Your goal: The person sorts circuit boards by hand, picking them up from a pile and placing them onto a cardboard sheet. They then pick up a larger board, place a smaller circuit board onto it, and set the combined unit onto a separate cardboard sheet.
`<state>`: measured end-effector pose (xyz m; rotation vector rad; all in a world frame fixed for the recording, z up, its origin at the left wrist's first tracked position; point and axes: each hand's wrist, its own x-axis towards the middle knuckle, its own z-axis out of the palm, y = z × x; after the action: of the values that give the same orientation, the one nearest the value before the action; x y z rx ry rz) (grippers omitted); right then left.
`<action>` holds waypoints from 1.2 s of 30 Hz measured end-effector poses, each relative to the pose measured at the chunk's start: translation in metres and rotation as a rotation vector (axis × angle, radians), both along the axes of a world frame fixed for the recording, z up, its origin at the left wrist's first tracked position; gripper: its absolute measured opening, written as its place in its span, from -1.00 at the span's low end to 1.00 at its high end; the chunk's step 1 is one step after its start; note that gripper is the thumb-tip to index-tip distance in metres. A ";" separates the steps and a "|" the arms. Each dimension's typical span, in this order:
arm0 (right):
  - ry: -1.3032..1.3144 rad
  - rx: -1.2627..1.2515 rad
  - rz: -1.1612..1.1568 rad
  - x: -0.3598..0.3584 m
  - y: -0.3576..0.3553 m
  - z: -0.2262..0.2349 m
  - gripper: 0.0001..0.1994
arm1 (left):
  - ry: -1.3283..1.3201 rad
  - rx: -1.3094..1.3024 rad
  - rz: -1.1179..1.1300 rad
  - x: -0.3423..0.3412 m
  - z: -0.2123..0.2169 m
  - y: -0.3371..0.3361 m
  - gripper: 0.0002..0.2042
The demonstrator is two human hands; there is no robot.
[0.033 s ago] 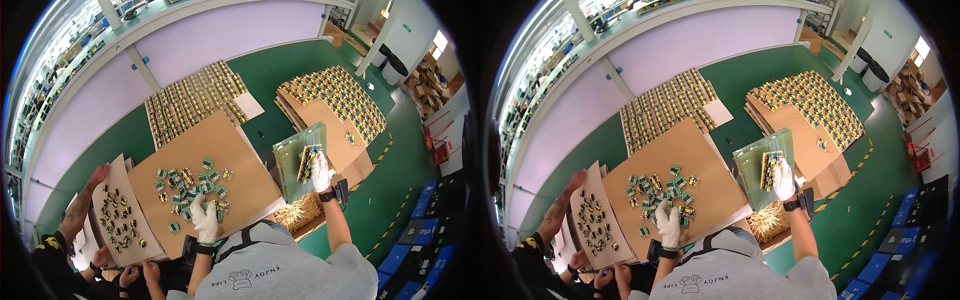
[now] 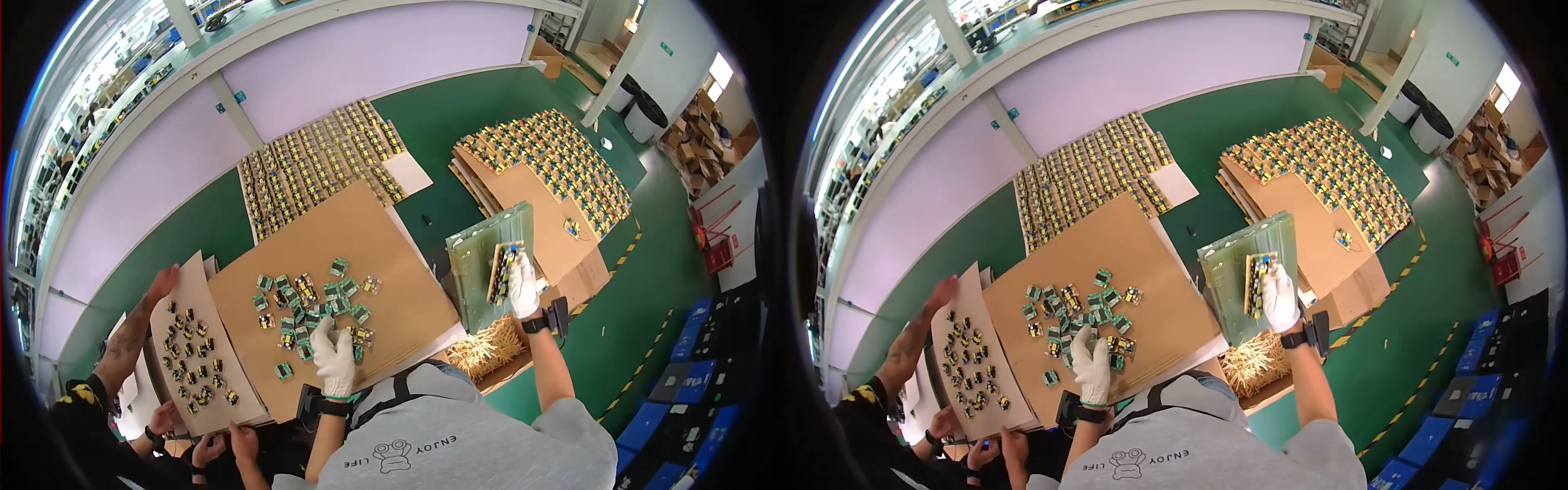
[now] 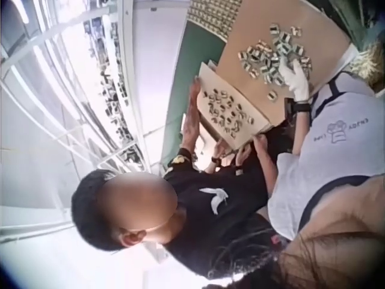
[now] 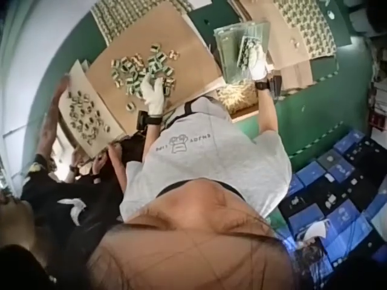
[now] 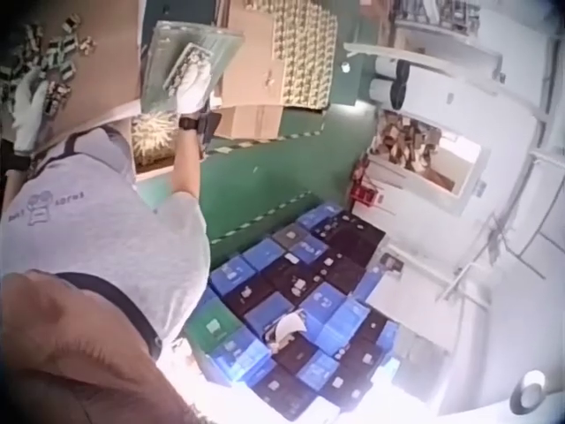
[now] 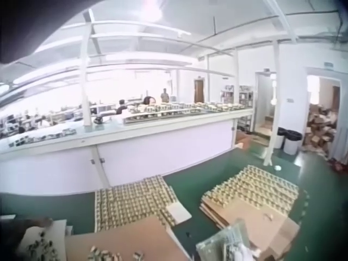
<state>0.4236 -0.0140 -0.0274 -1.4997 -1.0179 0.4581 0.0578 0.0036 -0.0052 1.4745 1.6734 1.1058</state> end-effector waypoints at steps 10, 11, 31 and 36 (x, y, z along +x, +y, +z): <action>-0.593 -0.170 -0.072 -0.021 -0.067 -0.029 -0.84 | 0.117 -0.025 0.000 -0.006 -0.013 -0.004 -0.61; -0.601 -0.218 -0.115 -0.019 -0.063 -0.036 -0.82 | 0.119 -0.029 -0.009 -0.004 -0.012 -0.004 -0.61; -0.469 -0.321 -0.360 -0.030 -0.028 -0.030 -0.77 | 0.089 0.015 -0.159 0.046 -0.011 0.033 -0.63; -0.465 -0.338 -0.365 -0.034 -0.021 -0.037 -0.76 | 0.153 0.114 -0.336 0.066 -0.001 0.031 -0.64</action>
<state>0.3896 -0.0349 -0.0645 -2.1117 -1.0174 0.0131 0.1242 0.0345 -0.0059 1.8726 1.4088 0.9346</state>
